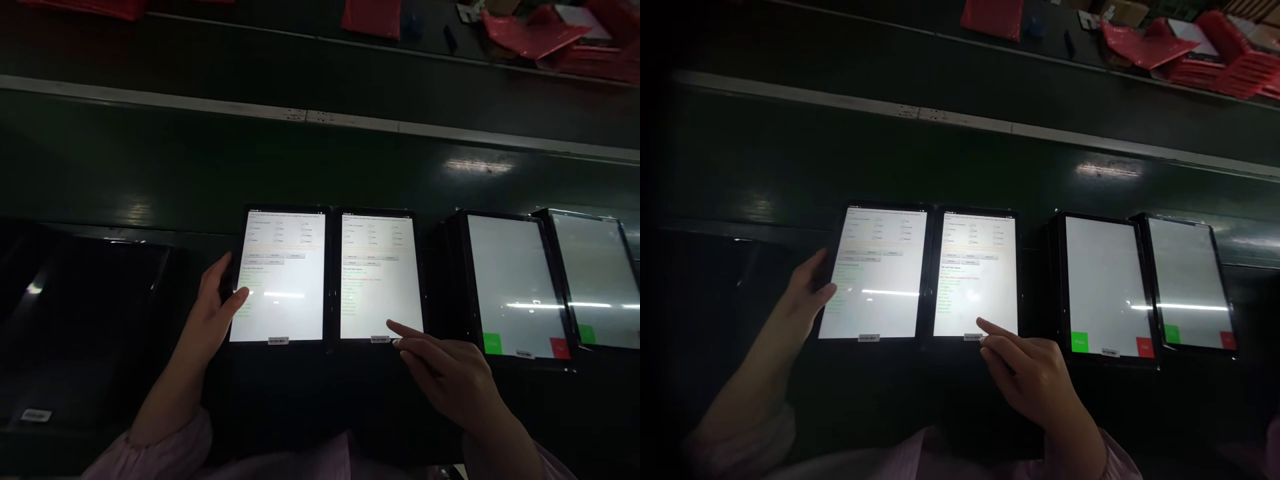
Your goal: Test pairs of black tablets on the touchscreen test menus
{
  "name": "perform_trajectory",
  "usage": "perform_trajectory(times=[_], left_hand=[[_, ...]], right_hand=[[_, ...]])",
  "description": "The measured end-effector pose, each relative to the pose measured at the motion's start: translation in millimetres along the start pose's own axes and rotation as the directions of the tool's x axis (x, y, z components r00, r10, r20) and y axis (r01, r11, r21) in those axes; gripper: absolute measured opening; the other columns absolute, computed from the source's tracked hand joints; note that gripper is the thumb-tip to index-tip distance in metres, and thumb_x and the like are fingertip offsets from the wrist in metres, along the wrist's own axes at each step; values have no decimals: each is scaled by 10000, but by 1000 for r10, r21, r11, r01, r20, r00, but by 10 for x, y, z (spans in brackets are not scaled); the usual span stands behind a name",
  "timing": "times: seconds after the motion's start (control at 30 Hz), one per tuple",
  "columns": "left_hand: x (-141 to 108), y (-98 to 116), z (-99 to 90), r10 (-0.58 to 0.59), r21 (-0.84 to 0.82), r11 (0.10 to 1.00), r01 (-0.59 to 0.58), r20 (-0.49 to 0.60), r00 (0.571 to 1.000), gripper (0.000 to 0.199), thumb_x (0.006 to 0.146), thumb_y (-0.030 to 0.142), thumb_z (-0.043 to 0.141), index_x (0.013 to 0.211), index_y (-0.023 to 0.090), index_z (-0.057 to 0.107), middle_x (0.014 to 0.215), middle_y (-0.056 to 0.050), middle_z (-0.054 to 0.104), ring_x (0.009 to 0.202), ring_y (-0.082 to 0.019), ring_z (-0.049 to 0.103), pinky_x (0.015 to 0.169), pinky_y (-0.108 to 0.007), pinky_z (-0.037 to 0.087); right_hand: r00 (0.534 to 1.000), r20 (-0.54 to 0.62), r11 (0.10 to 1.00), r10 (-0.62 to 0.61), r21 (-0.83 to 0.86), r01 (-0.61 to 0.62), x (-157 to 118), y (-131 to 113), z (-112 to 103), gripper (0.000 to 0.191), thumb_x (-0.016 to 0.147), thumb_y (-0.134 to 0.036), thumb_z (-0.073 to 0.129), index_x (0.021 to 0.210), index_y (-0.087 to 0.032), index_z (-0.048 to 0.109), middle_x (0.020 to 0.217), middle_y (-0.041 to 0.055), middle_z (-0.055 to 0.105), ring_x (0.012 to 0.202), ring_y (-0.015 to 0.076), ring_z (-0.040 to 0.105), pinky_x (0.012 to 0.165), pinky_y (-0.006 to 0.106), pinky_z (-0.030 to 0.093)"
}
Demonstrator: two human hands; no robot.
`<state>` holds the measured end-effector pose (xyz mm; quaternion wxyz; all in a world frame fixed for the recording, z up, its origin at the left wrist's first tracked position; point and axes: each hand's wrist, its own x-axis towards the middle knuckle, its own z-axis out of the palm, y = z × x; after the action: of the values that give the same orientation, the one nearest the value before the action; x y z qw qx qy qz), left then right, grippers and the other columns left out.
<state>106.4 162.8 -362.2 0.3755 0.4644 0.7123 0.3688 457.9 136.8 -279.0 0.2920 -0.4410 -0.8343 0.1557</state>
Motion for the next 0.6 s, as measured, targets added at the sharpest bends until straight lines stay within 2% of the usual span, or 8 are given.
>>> perform_trajectory(times=[0.1,0.27,0.43,0.53,0.6], left_hand=[[13,-68,-85,22,68,997,-24,29,999,779,944,576,667,1604,203,486,1696,-159,385,1621,-415,317,1331,-626,254],[-8,-101,-204,29,68,997,-37,105,994,949,848,781,689,1567,183,528,1666,-173,413,1631,-454,272,1330,-664,212],[-2,-32,-288,-66,25,998,64,144,987,1092,687,899,741,1509,198,577,1713,-157,394,1649,-445,241,1306,-610,321],[-12,27,-336,-145,35,989,141,178,973,1175,594,894,802,1510,197,563,1771,-151,308,1654,-447,235,1288,-567,371],[-26,48,-371,-171,48,985,165,224,959,1201,590,855,828,1551,206,514,1796,-141,265,1663,-433,221,1274,-539,400]], right_hand=[[1000,30,1000,3,16,-3,-21,-25,17,283,1112,-158,540,899,-169,727,1013,72,859,480,93,717,466,179,580],[993,119,999,-11,46,5,-40,-20,24,336,1118,-173,515,874,-167,746,1006,83,858,540,113,750,492,199,591],[986,164,1000,-25,20,22,-32,-21,10,385,1167,-252,457,895,-170,716,1035,84,858,551,107,755,483,215,549],[984,180,999,-21,27,16,-18,-74,64,374,1182,-291,432,956,-180,707,1106,75,851,639,119,794,532,223,576],[979,202,1000,-23,25,19,4,-123,129,396,1192,-318,400,980,-182,706,1142,77,845,708,134,816,534,231,571]])
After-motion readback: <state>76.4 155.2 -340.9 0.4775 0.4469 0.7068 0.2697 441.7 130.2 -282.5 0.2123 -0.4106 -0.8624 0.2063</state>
